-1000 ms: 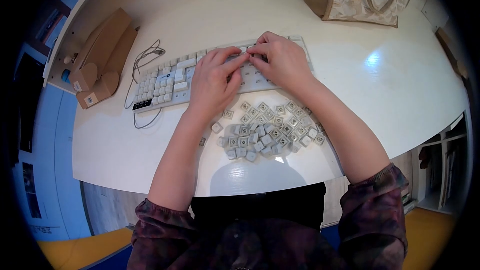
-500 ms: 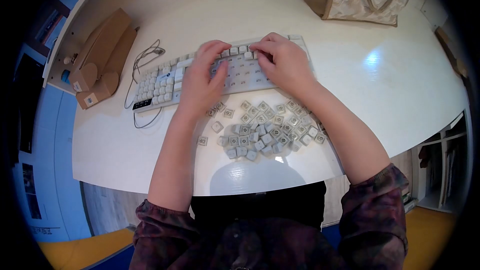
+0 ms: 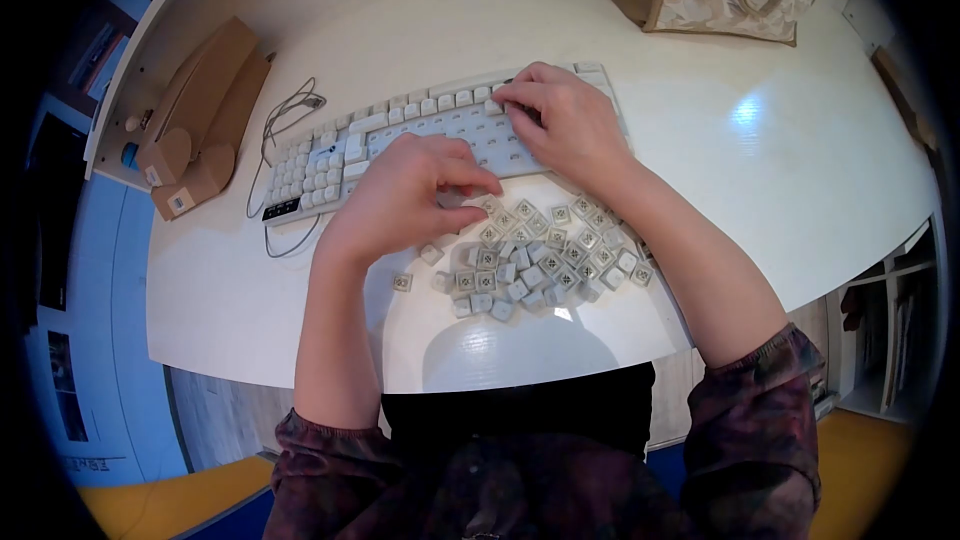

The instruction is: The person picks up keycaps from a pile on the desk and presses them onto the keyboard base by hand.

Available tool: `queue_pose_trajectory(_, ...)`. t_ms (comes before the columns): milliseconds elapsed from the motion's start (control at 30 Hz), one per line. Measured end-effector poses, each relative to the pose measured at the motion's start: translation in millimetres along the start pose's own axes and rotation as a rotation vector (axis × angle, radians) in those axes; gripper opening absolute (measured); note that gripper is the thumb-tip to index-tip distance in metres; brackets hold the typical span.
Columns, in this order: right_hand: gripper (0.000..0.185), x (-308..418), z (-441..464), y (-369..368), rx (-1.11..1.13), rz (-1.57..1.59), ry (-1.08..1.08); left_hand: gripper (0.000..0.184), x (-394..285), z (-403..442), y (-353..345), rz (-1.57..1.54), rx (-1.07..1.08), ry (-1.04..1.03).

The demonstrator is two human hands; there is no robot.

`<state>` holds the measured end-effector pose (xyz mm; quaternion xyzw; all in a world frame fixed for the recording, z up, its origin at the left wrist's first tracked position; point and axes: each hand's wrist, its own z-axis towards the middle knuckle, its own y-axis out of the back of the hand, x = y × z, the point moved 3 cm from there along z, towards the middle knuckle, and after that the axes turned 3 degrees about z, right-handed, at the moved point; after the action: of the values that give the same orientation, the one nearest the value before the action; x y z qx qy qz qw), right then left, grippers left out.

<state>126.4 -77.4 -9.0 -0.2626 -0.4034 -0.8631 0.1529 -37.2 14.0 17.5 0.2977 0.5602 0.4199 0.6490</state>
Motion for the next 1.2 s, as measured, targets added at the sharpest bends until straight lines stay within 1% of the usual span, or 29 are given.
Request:
queue_pose_trajectory(100, 0.018, -2, -1, -2, -0.015, 0.009, 0.019, 0.023, -5, 0, -1, 0.104, -0.007, -0.044)
queue_pose_trajectory(200, 0.019, -2, 0, 2, -0.01, 0.221, -0.069, 0.018, -3, 3, 2, 0.023, 0.006, 0.15)
queue_pose_trajectory(300, 0.021, 3, 1, 5, -0.045, 0.382, -0.011, 0.018, 11, 3, 2, -0.278, -0.231, 0.315)
queue_pose_trajectory(400, 0.023, 12, 0, 8, 0.016, 0.419, 0.044, 0.025, 16, 3, 4, -0.622, -0.258, 0.433)
queue_pose_trajectory(500, 0.025, 21, -3, 5, 0.016, 0.457, 0.141, 0.025, 16, 5, 1, -0.773, -0.246, 0.384)
queue_pose_trajectory(600, 0.027, 20, -3, 5, -0.004, 0.411, 0.138, 0.028, 20, 6, -5, -0.873, -0.225, 0.36)
queue_pose_trajectory(700, 0.027, 18, -3, 3, -0.035, 0.402, 0.156, 0.032, 20, 9, -9, -0.864, -0.208, 0.332)
queue_pose_trajectory(800, 0.027, 24, -3, 7, -0.051, 0.389, 0.12, 0.033, 20, 8, -9, -0.859, -0.2, 0.328)
queue_pose_trajectory(900, 0.026, 26, -3, 7, -0.076, 0.362, 0.136, 0.034, 20, 9, -10, -0.877, -0.228, 0.314)
queue_pose_trajectory(1200, 0.024, 27, -2, 8, -0.072, 0.37, 0.134, 0.032, 18, 9, -8, -0.835, -0.244, 0.305)
